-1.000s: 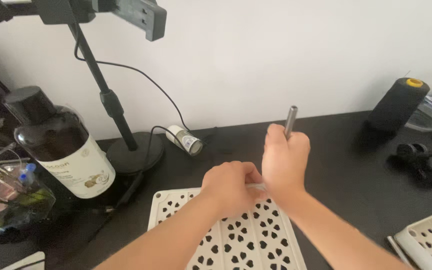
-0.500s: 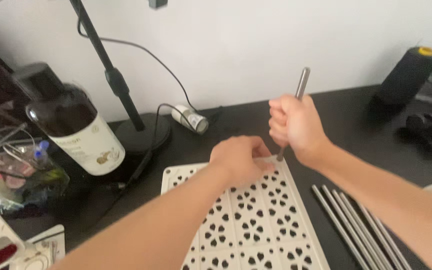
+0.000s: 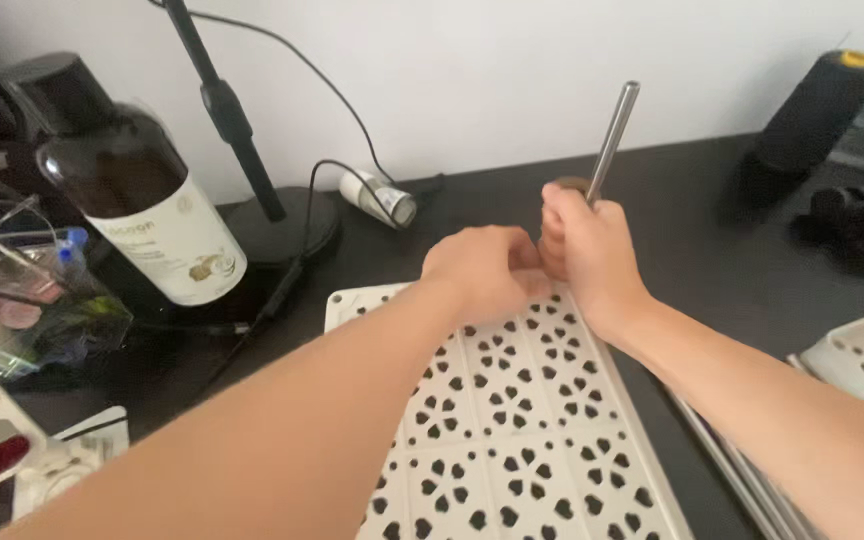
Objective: The person inserts metal rods into the corner holes of white perforated trays on a black table, then stacks the trays and continues inserting rods into the stacked assembly. The person handles multiple trays and rods, aligning and pressing them into place.
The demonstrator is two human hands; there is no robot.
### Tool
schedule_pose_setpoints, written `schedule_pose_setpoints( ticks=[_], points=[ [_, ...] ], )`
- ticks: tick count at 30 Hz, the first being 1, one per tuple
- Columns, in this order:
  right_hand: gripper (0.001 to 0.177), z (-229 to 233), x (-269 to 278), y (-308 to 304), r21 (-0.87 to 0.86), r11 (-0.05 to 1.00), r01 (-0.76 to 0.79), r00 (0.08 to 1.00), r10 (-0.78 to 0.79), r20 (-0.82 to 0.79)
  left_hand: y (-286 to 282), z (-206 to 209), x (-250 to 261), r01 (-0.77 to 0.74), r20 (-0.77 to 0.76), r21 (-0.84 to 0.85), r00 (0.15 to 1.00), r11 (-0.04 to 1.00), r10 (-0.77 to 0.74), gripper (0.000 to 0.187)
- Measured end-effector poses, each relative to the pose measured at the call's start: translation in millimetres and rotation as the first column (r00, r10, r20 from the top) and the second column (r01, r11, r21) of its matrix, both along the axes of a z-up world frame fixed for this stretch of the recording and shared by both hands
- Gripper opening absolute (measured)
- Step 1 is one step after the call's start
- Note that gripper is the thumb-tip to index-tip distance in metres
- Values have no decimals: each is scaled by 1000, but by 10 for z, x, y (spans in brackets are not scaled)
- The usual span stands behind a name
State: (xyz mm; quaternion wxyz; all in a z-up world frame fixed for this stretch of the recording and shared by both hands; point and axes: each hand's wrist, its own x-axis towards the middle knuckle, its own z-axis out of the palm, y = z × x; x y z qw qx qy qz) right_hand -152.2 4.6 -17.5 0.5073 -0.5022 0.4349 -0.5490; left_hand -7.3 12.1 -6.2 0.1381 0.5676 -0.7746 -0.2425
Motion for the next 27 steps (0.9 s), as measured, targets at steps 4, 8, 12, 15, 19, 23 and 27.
schedule_pose_setpoints(
  ticks=[4,8,12,15,19,23,27],
  points=[
    [39,-68,130,50,-105,963,248,950,-263,-169,-52,21,40,-24,4,61,1000,998,24,37],
    [32,-12,152,133,-178,937,302,913,-337,-227,8,28,14,-34,10,65,999,997,33,39],
    [28,28,211,148,-97,940,328,934,-338,-118,-18,76,24,-34,43,58,999,998,32,39],
    [40,-19,204,145,-62,942,329,933,-334,-136,-19,63,8,-43,21,105,999,994,41,40],
    [46,-48,153,-1,-39,960,278,960,-277,40,-21,37,-6,-5,29,48,1000,999,4,41],
    [49,-16,63,-124,56,985,162,981,-167,101,-35,10,16,14,6,24,1000,1000,-14,41],
    [49,77,-76,-146,96,991,-95,995,98,-24,-55,-17,17,11,16,30,1000,1000,-11,42]
  ],
)
